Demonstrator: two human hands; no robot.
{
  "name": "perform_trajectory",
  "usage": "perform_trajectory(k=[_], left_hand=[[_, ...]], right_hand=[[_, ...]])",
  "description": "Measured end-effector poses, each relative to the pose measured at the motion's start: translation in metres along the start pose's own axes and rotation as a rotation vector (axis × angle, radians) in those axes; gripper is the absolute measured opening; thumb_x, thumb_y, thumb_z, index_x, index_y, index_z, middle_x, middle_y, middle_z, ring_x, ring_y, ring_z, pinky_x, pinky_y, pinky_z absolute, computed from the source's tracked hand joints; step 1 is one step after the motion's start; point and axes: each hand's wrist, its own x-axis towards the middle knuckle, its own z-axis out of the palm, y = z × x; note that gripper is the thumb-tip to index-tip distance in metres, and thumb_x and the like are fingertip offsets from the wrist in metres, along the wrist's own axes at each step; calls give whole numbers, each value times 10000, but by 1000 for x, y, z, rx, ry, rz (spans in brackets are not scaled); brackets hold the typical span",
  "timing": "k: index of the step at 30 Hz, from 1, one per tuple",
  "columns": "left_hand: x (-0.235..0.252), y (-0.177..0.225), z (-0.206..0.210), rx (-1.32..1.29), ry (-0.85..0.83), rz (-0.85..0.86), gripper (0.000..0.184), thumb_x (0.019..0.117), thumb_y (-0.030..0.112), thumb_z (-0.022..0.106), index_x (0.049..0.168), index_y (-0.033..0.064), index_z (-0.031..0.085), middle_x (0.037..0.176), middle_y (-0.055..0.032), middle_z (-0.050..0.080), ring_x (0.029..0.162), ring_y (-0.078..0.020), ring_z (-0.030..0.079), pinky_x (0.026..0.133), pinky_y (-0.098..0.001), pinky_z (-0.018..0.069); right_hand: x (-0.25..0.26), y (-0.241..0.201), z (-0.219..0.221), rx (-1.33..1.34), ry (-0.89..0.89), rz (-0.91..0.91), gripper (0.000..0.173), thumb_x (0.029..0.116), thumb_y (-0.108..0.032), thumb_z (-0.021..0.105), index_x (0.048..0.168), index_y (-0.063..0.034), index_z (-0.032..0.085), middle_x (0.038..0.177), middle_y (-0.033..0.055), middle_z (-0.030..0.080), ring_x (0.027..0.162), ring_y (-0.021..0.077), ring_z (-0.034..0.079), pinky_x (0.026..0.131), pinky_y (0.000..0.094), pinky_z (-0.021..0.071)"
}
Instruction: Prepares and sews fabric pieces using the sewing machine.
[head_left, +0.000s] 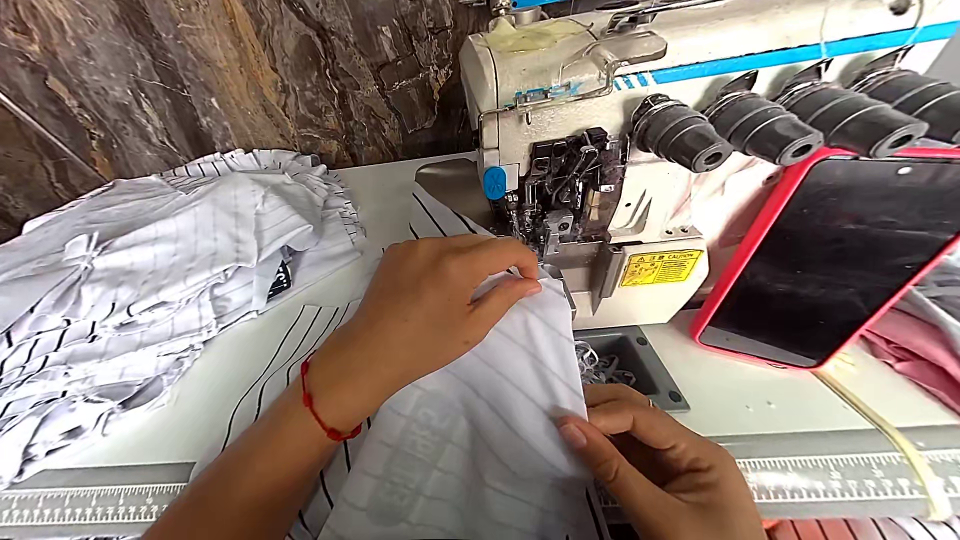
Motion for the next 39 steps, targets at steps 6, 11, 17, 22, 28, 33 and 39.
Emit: perform_trajectory(k=[6, 11, 17, 22, 28, 33, 39], left_hand=[[-1, -1, 0, -10, 19, 13, 158, 979, 285, 633, 970, 182, 752, 841, 75, 720, 745, -17, 666, 591, -212, 494], [1, -1, 0, -1, 8, 39, 153, 974, 292, 632, 981, 190, 747, 837, 81, 714, 729, -14, 660, 569, -214, 487], [-1, 15, -1, 249, 67, 280, 260, 946, 33, 544, 981, 105, 792, 1008, -81, 711, 856, -211, 648, 710, -333, 496], [-28, 70, 17, 399, -22, -77, 364, 974, 105, 469, 1213, -22, 713, 1188, -195, 712, 1098, -362, 686, 891, -451, 553], [-38, 74, 32, 338, 4, -180, 870, 985, 719, 349, 1344, -19, 639, 1341, -263, 633, 1261, -453, 597, 1065, -606, 450], [-35, 71, 37, 382, 58, -193, 968, 900, 826, 306, 1349, 45, 661, 1334, -220, 656, 1289, -413, 594, 1082, -565, 451], [-33, 67, 41, 419, 63, -193, 1015, 860, 864, 292, 1355, 60, 663, 1362, -211, 644, 1305, -413, 584, 1090, -563, 443]], right_hand=[[-1, -1, -2, 45, -18, 16, 96, 899, -54, 746, 867, -144, 738, 1036, -101, 702, 960, -23, 667, 791, 163, 591], [-1, 0, -4, 42, -35, 20, 86, 925, -59, 717, 879, -130, 735, 1042, -91, 704, 972, -21, 667, 799, 164, 590], [0, -1, 0, 37, -3, 65, 69, 879, -9, 745, 861, -73, 727, 998, -60, 700, 887, -20, 676, 751, 173, 600], [1, -6, 6, 26, 12, 119, 244, 902, 27, 696, 1117, 39, 581, 907, -31, 698, 782, 6, 680, 723, 215, 593], [-3, 1, 5, -1, -1, 28, 108, 965, 15, 587, 1039, 35, 664, 911, -51, 711, 822, -61, 646, 753, 166, 559], [0, 6, 7, -49, -12, -75, 102, 1024, -44, 538, 1091, -19, 612, 881, -129, 691, 810, -99, 628, 746, 131, 543], [3, 5, 11, -88, 11, -130, 103, 1036, -64, 537, 1094, -43, 620, 920, -145, 710, 844, -112, 637, 773, 117, 547]])
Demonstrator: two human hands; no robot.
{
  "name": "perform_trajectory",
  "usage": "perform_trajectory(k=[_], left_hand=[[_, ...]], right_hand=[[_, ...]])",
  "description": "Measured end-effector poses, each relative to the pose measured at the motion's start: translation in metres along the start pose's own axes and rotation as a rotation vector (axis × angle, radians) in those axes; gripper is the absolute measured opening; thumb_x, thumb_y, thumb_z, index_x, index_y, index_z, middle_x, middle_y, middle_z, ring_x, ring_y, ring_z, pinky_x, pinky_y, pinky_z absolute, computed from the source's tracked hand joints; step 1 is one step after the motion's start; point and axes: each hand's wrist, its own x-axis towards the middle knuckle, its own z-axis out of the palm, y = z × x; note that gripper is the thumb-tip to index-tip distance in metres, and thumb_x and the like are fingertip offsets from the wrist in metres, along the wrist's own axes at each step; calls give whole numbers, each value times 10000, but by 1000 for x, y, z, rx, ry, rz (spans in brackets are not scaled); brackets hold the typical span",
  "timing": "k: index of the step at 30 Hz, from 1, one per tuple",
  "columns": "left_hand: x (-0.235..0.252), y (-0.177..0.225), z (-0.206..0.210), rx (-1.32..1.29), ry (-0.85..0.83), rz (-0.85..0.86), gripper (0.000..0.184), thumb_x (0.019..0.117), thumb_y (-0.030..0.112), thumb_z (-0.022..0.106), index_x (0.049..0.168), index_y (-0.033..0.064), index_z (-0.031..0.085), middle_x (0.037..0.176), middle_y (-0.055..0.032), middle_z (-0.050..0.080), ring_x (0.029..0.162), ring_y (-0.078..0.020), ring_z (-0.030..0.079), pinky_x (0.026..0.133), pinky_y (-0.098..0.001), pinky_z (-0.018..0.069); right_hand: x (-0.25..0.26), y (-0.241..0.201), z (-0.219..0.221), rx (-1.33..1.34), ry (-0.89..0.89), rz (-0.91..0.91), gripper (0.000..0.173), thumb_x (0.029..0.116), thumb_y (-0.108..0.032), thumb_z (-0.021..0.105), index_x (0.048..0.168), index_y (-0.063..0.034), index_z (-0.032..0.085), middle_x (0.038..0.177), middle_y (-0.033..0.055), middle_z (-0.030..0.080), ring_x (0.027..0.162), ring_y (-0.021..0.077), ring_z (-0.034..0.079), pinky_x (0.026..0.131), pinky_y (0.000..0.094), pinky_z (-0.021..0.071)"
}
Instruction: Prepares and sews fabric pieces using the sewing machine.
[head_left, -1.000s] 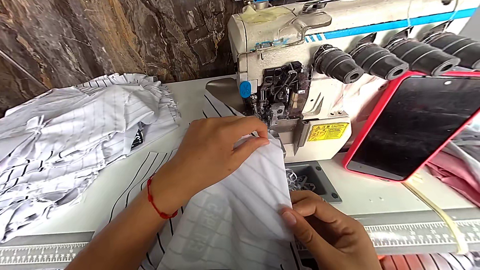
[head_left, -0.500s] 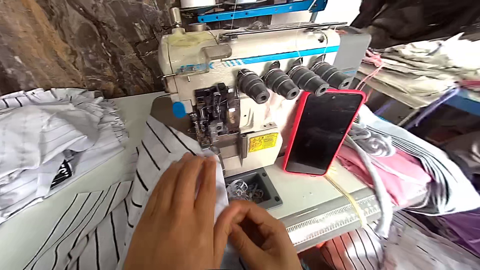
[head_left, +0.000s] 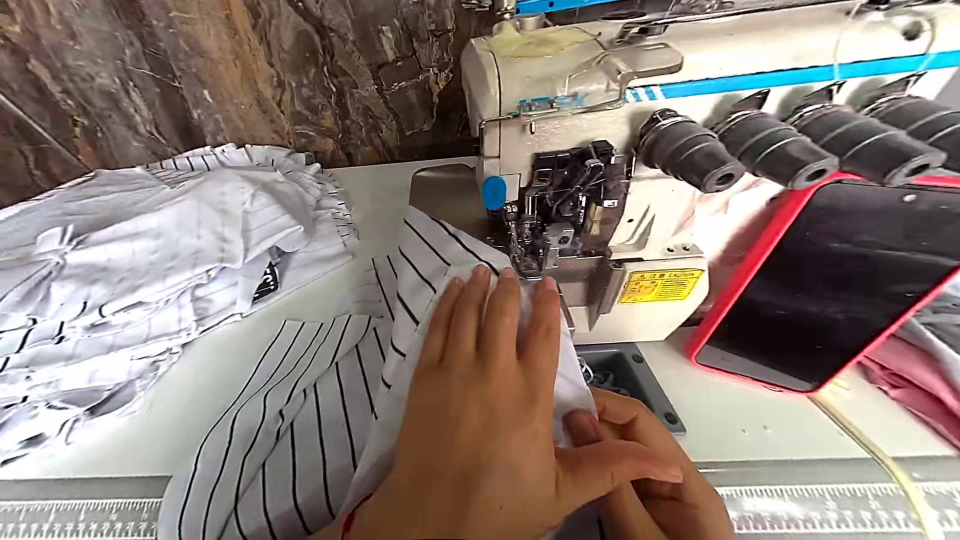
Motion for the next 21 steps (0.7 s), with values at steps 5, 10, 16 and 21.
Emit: perform_trajectory(k=[5, 10, 16, 21], left_hand=[[0, -1, 1, 9, 9, 3, 1031, 840, 884, 277, 1358, 83, 668, 1350, -204, 653, 1304, -402, 587, 1091, -545, 444], [2, -2, 1, 2, 2, 6, 1025, 829, 887, 292, 1345, 90, 677, 1342, -208, 657, 1304, -406, 587, 1090, -547, 445], [5, -11, 3, -66, 2, 36, 977, 856, 866, 311, 1369, 111, 660, 1378, -218, 630, 1324, -398, 574, 1098, -552, 442], [-1, -38, -5, -185, -24, 173, 902, 912, 829, 287, 1301, 116, 681, 1445, -170, 596, 1387, -327, 533, 1136, -490, 434]], right_hand=[[1, 2, -2, -5, -13, 3, 95, 1039, -76, 541, 1092, -64, 619, 919, -149, 713, 841, -105, 643, 772, 123, 551], [4, 1, -1, -3, -19, 2, 93, 1038, -81, 543, 1090, -70, 620, 905, -154, 711, 826, -107, 642, 759, 122, 550], [9, 3, 0, -7, -15, -5, 96, 1033, -67, 545, 1093, -50, 617, 876, -142, 690, 797, -105, 623, 740, 114, 539], [11, -4, 1, -22, -22, 44, 79, 1032, -36, 538, 1078, -40, 601, 792, -141, 663, 706, -97, 609, 657, 112, 531]])
